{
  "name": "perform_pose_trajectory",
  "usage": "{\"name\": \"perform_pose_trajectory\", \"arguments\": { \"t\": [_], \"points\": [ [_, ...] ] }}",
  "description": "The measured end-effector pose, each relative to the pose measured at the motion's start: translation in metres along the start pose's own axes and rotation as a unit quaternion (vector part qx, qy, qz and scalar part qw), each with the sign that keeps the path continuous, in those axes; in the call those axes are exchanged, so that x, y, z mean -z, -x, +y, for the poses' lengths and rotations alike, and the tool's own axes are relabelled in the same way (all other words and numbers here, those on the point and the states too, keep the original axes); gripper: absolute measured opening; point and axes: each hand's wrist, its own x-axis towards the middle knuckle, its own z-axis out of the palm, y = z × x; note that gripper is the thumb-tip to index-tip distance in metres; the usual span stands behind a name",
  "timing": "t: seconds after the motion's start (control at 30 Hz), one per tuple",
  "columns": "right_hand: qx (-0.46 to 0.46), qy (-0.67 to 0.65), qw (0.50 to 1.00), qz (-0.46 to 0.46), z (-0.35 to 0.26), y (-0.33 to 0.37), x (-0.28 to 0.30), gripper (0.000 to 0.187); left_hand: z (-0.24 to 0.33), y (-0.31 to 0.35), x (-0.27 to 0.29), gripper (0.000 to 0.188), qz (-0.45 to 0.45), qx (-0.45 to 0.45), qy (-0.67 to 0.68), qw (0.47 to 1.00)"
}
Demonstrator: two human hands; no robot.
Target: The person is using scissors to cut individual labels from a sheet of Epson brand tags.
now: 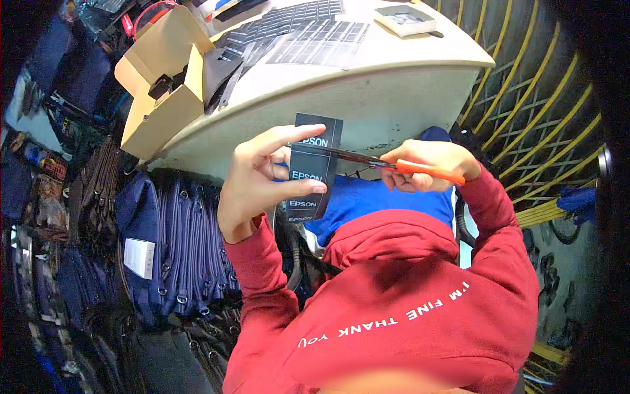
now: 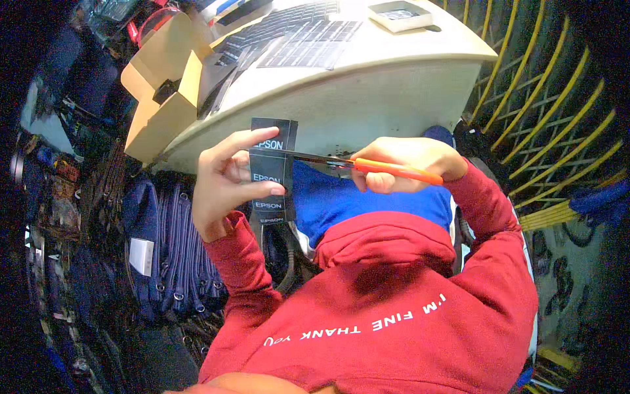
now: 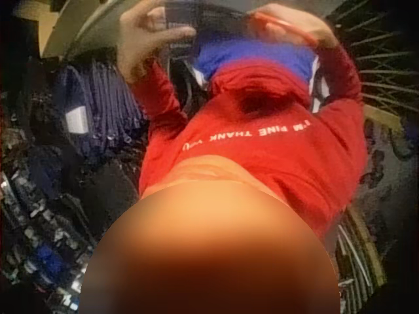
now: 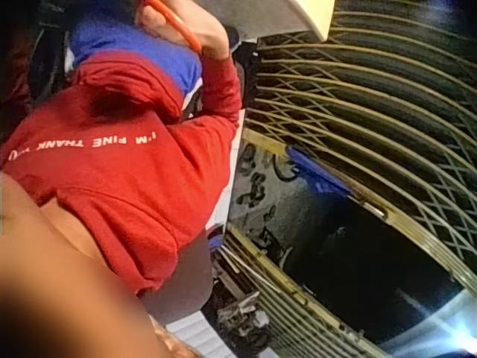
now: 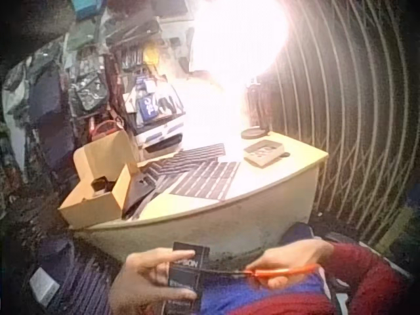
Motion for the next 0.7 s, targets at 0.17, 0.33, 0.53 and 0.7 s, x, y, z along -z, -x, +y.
{"name": "perform_pose_trajectory", "arguments": {
  "t": [0.17, 0.33, 0.53, 0.7],
  "points": [
    [-0.005, 0.003, 1.0, -0.002, 0.0, 0.0, -0.001, 0.066, 0.001, 0.0, -0.003, 0.062, 0.01, -0.009, 0.025, 1.0],
    [-0.013, -0.007, 1.0, -0.001, 0.001, 0.0, -0.001, 0.063, 0.0, 0.0, 0.001, 0.063, 0.002, 0.002, 0.005, 1.0],
    [-0.01, -0.048, 0.998, -0.03, -0.001, 0.0, 0.0, 0.058, 0.012, 0.0, 0.001, 0.063, -0.002, -0.004, -0.042, 0.999],
    [-0.016, -0.029, 0.999, -0.043, -0.005, -0.005, 0.0, 0.056, 0.003, 0.002, -0.001, 0.063, 0.017, -0.001, -0.002, 1.0]
  ]
}}
